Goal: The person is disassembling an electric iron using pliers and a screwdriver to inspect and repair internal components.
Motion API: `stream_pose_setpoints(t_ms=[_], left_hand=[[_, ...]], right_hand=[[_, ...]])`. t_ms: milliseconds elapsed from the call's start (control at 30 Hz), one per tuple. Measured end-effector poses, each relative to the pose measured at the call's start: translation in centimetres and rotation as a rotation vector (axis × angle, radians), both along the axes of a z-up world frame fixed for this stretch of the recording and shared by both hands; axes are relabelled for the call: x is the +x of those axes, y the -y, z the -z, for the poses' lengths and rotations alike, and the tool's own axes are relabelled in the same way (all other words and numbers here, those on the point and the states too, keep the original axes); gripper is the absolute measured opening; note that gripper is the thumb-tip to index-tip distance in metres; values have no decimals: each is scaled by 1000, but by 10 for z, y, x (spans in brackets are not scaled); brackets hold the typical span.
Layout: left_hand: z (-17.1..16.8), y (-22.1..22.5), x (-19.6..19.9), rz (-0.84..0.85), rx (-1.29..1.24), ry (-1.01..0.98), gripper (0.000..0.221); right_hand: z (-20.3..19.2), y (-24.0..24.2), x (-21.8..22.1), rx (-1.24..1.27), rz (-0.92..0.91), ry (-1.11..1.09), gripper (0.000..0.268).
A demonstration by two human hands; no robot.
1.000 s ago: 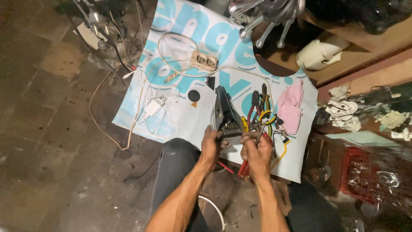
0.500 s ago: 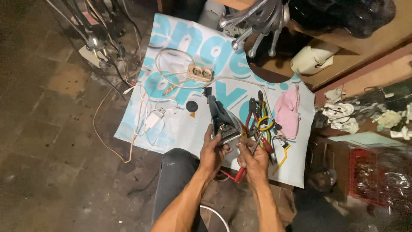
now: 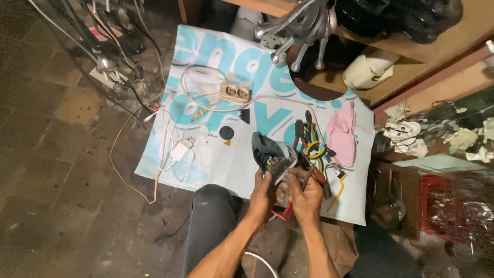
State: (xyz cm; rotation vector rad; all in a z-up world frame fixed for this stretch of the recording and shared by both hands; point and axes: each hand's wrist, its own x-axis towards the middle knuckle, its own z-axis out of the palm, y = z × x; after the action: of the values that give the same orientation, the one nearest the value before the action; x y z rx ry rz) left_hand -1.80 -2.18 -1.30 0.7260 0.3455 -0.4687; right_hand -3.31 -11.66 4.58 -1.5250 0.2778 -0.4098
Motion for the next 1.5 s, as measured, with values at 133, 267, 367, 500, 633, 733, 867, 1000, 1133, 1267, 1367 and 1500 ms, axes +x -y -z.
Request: stream_pose_setpoints(t_ms=[133,267,367,500,633,733,867,1000,1133,1267,1367,1500], left_hand=[[-16,-16,6,125,226,53,74],[-12,-23,6,88,546,83,54],[-25,-24,8,-31,565,76,46],[-41,-27,12,-130,356,-39,30],[-30,-17,9,-197,209,-100,27],[-16,-13,11,-279,95,-125,37],[-43,-15,13,-234,179,-109,39],[-20,-15,16,-255,248,-134,86],[-30,-20,21,-268,280,-76,107],[-52,-25,26,-229,167,-37,94],[-53,-24,27,-224,166,-47,88],[-45,-23,28,-229,150,-42,87]], right_hand=[[-2,-2,1,-140,22,-60,11],[-6,-5,2,-222,61,-51,10],[1,-2,3,-249,58,-61,10],[-23,-9,8,-273,39,-46,12],[-12,3,12,-297,16,7,10],[-16,4,17,-412,-7,71,11],[-23,2,16,-441,-10,156,14],[-31,4,22,-597,-45,246,10],[-42,-1,27,-622,-61,255,8],[-46,0,30,-570,-110,242,12],[-44,2,31,-582,-130,220,12],[-47,0,31,-587,-135,192,11]])
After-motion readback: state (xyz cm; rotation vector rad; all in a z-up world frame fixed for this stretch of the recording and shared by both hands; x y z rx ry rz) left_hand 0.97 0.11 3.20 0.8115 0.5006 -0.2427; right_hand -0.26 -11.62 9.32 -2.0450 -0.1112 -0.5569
